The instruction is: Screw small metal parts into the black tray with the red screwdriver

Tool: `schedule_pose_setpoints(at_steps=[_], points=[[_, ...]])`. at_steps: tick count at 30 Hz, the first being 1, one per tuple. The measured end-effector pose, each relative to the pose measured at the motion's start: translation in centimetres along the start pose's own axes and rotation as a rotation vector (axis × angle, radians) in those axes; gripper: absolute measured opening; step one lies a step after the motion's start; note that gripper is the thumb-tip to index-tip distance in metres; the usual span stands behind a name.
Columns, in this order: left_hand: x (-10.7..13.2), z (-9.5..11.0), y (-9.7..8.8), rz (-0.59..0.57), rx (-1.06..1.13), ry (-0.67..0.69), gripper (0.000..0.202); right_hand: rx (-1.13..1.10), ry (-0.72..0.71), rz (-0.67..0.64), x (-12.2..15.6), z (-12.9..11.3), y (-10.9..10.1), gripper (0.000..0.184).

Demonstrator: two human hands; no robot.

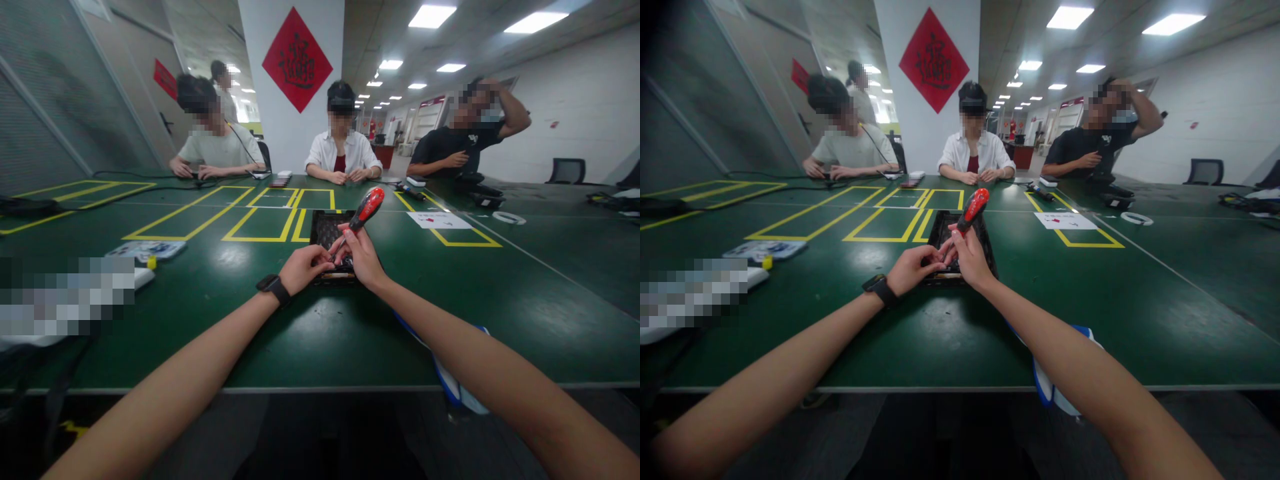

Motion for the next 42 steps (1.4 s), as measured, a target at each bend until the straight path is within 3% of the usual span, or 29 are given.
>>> schedule_pose_setpoints(at_steps=[5, 11, 14, 19, 22, 26, 32, 37, 42], points=[[0.0, 0.0, 0.0, -0.004, 0.005, -0.007, 0.019, -0.016, 0.005, -0.004, 0.1, -0.2, 0.3, 0.033], [0.2, 1.1, -0.9, 0.076, 0.042, 0.051, 0.023, 0.181, -0.145, 0.304, 0.5, -2.1, -3.2, 0.029], [0.3, 0.5, -1.2, 0.103, 0.057, 0.016, 0.023, 0.299, -0.145, 0.398, 0.4, -2.2, -5.1, 0.029], [-1.3, -0.7, 0.1, -0.038, 0.075, -0.088, 0.020, 0.368, -0.060, 0.441, -0.1, -1.4, -6.8, 0.030], [-3.2, -0.8, 1.1, -0.109, -0.025, -0.110, 0.017, 0.394, -0.082, 0.429, -0.1, -1.4, -6.9, 0.029], [-5.0, -0.4, 1.9, -0.075, -0.143, -0.063, 0.014, 0.428, -0.070, 0.380, -0.3, -0.8, -6.8, 0.028], [-3.9, -1.1, 3.4, -0.162, -0.042, -0.058, 0.020, 0.278, -0.080, 0.433, -0.4, -0.8, -7.1, 0.031], [-3.5, -1.5, 3.0, -0.104, -0.053, -0.082, 0.021, 0.122, -0.089, 0.444, -0.3, -0.6, -6.4, 0.032], [-3.5, -1.5, 3.0, -0.093, -0.092, -0.101, 0.019, 0.128, -0.109, 0.459, 0.1, -0.6, -6.2, 0.033]])
Point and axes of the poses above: each hand's wrist, its own x-axis away from the middle knuckle, its own y-axis out of the palm, z = x × y, the point moved 10 cm from there along -x, towards the middle knuckle, and after that the axes turned 8 degrees about -x, right-handed, at the moved point
